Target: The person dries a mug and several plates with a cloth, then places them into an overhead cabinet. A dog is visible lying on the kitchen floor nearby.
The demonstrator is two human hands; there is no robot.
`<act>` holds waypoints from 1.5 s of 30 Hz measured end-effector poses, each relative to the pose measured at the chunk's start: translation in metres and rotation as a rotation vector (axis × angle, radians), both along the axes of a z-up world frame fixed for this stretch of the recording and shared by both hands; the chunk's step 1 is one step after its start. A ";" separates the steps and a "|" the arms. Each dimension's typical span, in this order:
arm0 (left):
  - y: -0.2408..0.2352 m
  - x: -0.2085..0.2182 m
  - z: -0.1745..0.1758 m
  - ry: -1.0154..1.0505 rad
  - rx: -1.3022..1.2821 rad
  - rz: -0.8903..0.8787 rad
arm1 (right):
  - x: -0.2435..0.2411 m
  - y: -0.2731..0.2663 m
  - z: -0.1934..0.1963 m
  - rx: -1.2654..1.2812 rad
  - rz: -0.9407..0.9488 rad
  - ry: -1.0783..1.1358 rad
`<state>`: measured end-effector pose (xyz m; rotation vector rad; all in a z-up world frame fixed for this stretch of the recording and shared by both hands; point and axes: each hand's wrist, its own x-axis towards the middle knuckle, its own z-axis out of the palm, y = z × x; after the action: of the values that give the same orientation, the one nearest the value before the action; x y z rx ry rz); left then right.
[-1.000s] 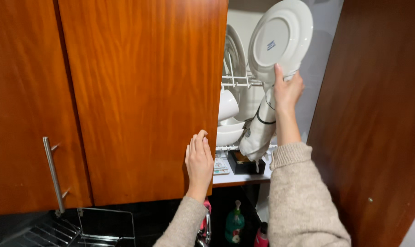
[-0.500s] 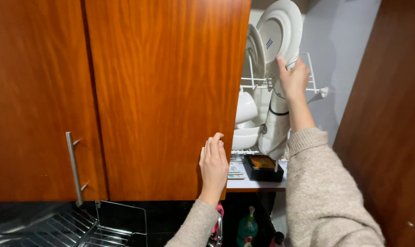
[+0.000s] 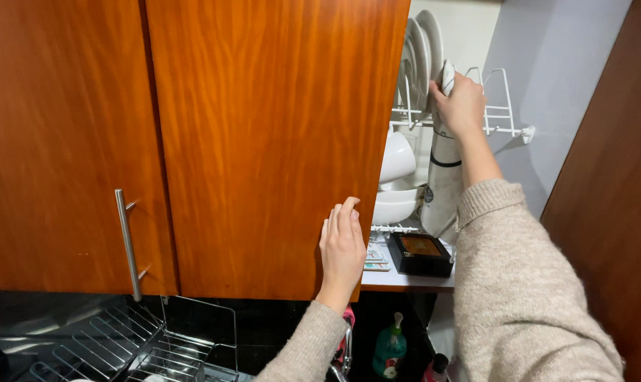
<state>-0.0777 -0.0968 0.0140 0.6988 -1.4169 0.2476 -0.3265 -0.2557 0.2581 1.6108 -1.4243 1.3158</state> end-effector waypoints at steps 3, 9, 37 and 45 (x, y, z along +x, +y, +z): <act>0.001 0.000 0.000 0.001 0.012 -0.006 | -0.005 0.000 -0.002 0.011 0.066 0.014; -0.001 0.000 -0.001 -0.002 -0.005 0.019 | -0.021 -0.012 -0.008 -0.066 0.086 0.020; 0.072 0.070 -0.083 0.116 0.239 -0.504 | 0.086 0.292 -0.245 -0.227 0.055 0.034; 0.166 0.119 -0.210 0.181 0.592 -0.388 | 0.134 0.333 -0.356 0.729 0.339 -0.464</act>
<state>0.0409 0.0690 -0.1962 0.8757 -1.4227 -0.5481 -0.1921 0.0768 -0.0983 2.1749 -2.1630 1.5282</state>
